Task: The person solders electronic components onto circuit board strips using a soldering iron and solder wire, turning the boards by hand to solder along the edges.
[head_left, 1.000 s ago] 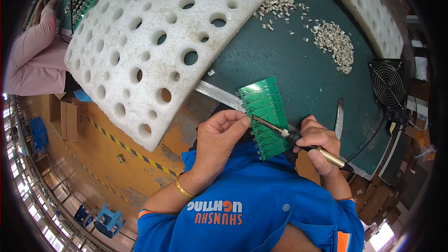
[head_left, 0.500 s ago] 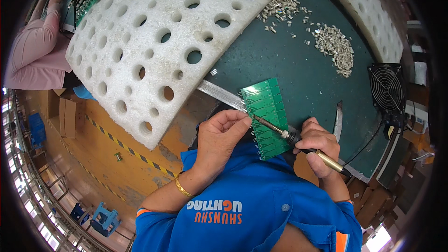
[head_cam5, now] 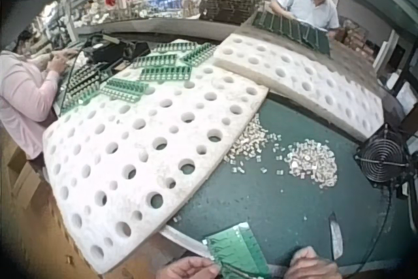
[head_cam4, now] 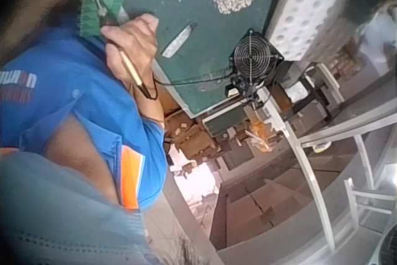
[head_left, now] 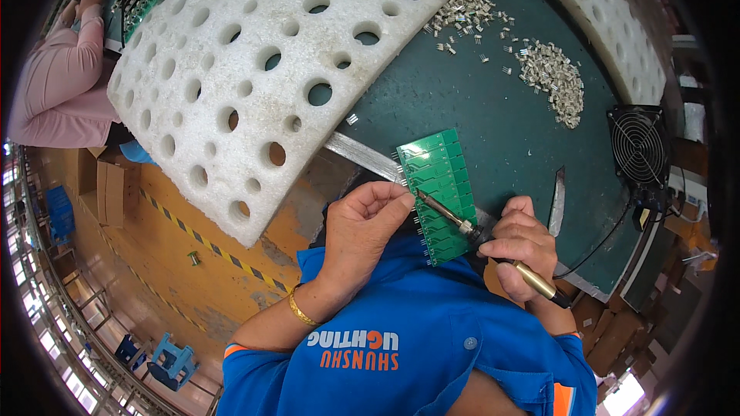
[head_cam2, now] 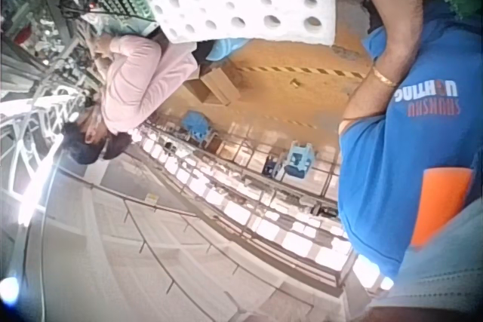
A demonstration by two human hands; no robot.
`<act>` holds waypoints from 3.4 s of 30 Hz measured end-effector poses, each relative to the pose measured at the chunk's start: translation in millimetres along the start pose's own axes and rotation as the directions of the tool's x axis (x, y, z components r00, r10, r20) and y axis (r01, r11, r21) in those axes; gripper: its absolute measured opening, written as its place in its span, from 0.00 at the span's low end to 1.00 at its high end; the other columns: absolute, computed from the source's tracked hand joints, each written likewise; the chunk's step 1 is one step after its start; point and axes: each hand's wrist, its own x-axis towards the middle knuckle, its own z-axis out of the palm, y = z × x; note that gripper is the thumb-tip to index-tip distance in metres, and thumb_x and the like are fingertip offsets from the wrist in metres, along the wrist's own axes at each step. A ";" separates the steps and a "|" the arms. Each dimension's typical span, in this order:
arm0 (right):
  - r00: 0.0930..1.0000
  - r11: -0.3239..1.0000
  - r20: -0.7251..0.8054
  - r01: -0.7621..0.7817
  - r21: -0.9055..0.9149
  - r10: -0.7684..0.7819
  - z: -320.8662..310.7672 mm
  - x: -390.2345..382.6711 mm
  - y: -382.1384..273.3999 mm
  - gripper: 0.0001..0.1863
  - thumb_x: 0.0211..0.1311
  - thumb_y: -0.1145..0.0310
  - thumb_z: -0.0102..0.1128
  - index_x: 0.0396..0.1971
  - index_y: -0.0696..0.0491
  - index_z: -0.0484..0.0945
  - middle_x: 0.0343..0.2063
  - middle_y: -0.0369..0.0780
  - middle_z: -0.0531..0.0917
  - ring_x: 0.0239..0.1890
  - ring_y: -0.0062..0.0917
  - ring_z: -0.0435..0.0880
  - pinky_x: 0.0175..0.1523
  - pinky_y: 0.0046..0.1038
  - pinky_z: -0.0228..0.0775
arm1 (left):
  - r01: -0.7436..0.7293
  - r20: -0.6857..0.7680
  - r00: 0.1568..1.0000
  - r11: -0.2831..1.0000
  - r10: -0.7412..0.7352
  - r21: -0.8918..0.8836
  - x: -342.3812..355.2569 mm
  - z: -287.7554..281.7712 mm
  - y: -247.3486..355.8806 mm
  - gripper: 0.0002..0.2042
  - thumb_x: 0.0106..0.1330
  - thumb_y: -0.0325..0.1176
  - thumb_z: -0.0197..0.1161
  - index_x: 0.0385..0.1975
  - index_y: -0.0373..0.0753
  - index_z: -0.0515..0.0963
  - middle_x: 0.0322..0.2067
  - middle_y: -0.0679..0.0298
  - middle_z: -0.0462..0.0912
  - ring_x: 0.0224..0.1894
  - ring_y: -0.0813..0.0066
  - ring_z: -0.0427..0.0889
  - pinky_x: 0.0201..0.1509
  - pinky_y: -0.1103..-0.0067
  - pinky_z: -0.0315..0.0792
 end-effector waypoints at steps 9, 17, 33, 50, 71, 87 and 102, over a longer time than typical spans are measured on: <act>1.000 0.998 0.014 -0.006 -0.068 0.007 0.2 -0.1 -7.5 0.12 0.51 0.69 0.61 0.36 0.54 0.84 0.18 0.37 0.79 0.22 0.27 0.76 0.45 0.39 0.64 | 0.004 0.007 1.000 1.000 -0.004 0.003 -0.7 0.6 0.6 0.07 0.67 0.26 0.65 0.41 0.33 0.81 0.34 0.69 0.84 0.34 0.90 0.78 0.39 0.91 0.70; 0.998 0.995 -0.006 -0.068 -0.069 0.067 1.4 0.2 -10.9 0.10 0.50 0.74 0.60 0.34 0.53 0.84 0.18 0.35 0.80 0.23 0.25 0.77 0.50 0.40 0.64 | -0.004 -0.011 1.000 0.999 0.004 0.048 0.3 -0.2 -3.0 0.07 0.67 0.26 0.65 0.41 0.32 0.80 0.35 0.67 0.84 0.37 0.87 0.80 0.46 0.88 0.73; 0.997 0.997 -0.024 -0.070 -0.033 0.069 2.1 -0.6 -8.4 0.09 0.51 0.75 0.59 0.33 0.52 0.83 0.17 0.35 0.79 0.23 0.25 0.77 0.52 0.43 0.64 | -0.053 -0.024 0.998 0.992 0.056 0.118 -2.9 2.1 -2.1 0.07 0.67 0.25 0.64 0.42 0.32 0.80 0.35 0.69 0.84 0.37 0.89 0.78 0.44 0.89 0.72; 0.999 0.999 -0.031 -0.038 -0.002 0.038 4.2 -5.7 -0.4 0.10 0.50 0.75 0.59 0.34 0.53 0.83 0.17 0.36 0.77 0.24 0.26 0.75 0.51 0.43 0.63 | -0.139 -0.029 0.989 0.970 0.148 0.200 -2.3 3.4 -5.9 0.05 0.68 0.25 0.63 0.40 0.32 0.79 0.33 0.73 0.81 0.33 0.92 0.74 0.38 0.92 0.69; 0.978 1.000 -0.206 0.006 0.013 -0.003 -1.8 -18.0 -0.8 0.12 0.64 0.64 0.59 0.39 0.58 0.79 0.29 0.44 0.83 0.27 0.32 0.76 0.43 0.41 0.67 | -0.094 -0.027 0.995 0.986 0.098 0.134 -3.9 6.0 -2.3 0.05 0.67 0.26 0.64 0.39 0.33 0.80 0.35 0.69 0.83 0.37 0.88 0.78 0.44 0.89 0.71; 0.986 0.953 -0.162 -0.016 -0.302 -0.035 28.1 0.0 6.2 0.21 0.67 0.52 0.59 0.48 0.54 0.75 0.38 0.50 0.84 0.39 0.36 0.86 0.41 0.31 0.79 | -0.166 0.016 0.986 0.975 0.165 0.145 -6.3 20.1 2.6 0.06 0.67 0.27 0.64 0.38 0.31 0.80 0.28 0.73 0.81 0.28 0.94 0.73 0.30 0.93 0.66; 0.977 0.953 -0.206 -0.015 -0.303 -0.050 29.6 0.7 6.6 0.19 0.68 0.56 0.59 0.47 0.56 0.76 0.37 0.49 0.84 0.39 0.35 0.85 0.42 0.30 0.79 | -0.192 0.139 0.975 0.970 0.172 0.149 -5.5 19.5 3.0 0.12 0.63 0.24 0.67 0.44 0.30 0.75 0.35 0.63 0.83 0.30 0.91 0.76 0.33 0.92 0.71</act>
